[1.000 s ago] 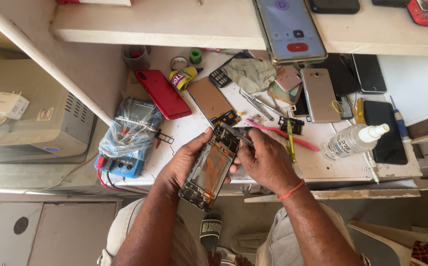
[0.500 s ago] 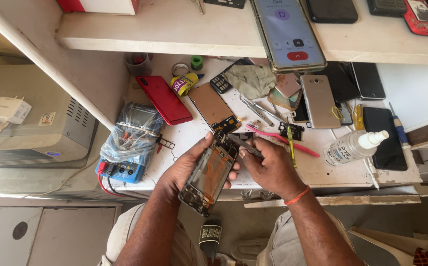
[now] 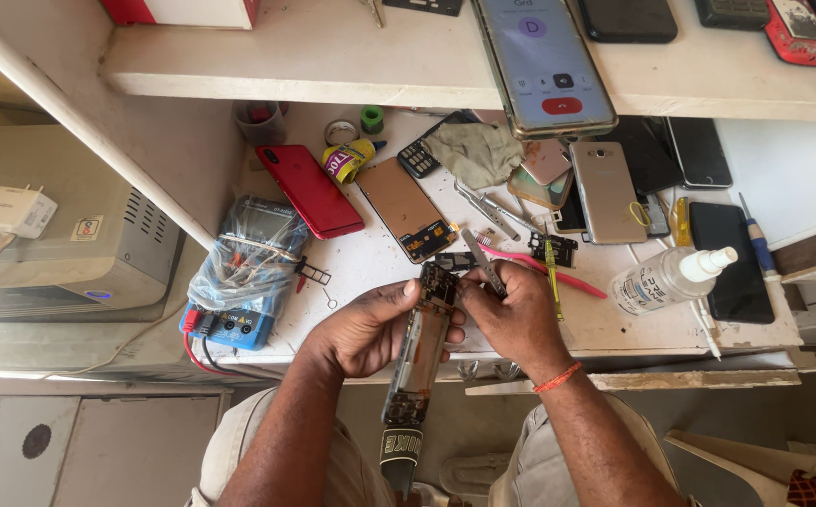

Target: The person holds a disassembled smartphone and uses a small screwdriver and tweezers to work on its internal components, prying and adjusting parts on the exposed board and chassis. They continue manipulating the phone's internals with the tools throughout the clip.

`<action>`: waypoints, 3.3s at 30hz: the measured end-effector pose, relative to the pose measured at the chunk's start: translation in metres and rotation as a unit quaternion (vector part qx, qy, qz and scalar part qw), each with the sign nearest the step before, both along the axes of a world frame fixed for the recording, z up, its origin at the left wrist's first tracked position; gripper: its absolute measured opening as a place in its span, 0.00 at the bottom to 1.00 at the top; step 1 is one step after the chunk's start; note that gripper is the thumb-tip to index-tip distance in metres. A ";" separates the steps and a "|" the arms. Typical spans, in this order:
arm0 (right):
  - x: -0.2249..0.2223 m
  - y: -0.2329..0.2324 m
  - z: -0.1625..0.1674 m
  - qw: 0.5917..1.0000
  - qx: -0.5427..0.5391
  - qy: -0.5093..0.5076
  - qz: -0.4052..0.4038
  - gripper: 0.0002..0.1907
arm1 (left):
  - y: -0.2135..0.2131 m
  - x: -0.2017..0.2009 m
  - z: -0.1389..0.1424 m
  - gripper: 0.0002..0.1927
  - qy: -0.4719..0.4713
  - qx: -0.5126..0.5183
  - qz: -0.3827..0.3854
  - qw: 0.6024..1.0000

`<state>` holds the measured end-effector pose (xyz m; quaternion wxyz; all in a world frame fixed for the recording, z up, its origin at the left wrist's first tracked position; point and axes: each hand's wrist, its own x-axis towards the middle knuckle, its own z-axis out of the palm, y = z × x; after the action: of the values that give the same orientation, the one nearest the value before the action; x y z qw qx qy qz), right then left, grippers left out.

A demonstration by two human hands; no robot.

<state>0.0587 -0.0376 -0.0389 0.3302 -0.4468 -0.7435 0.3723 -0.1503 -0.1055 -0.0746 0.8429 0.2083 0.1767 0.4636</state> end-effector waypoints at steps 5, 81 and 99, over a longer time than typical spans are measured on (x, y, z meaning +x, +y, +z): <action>-0.004 -0.006 0.004 0.996 -0.013 -0.075 -0.048 0.07 | -0.001 0.000 -0.001 0.35 0.017 0.015 0.001 1.000; 0.009 0.004 -0.004 0.970 0.187 -0.137 0.069 0.10 | -0.004 -0.002 0.013 0.33 0.038 -0.044 0.000 0.998; 0.025 0.023 -0.032 0.995 -0.002 0.101 -0.016 0.03 | -0.001 -0.001 0.010 0.32 -0.002 -0.038 0.020 0.999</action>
<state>0.0835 -0.0149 -0.0706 0.4092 -0.4194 -0.6980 0.4115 -0.1510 -0.1061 -0.0649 0.8412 0.1719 0.1970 0.4733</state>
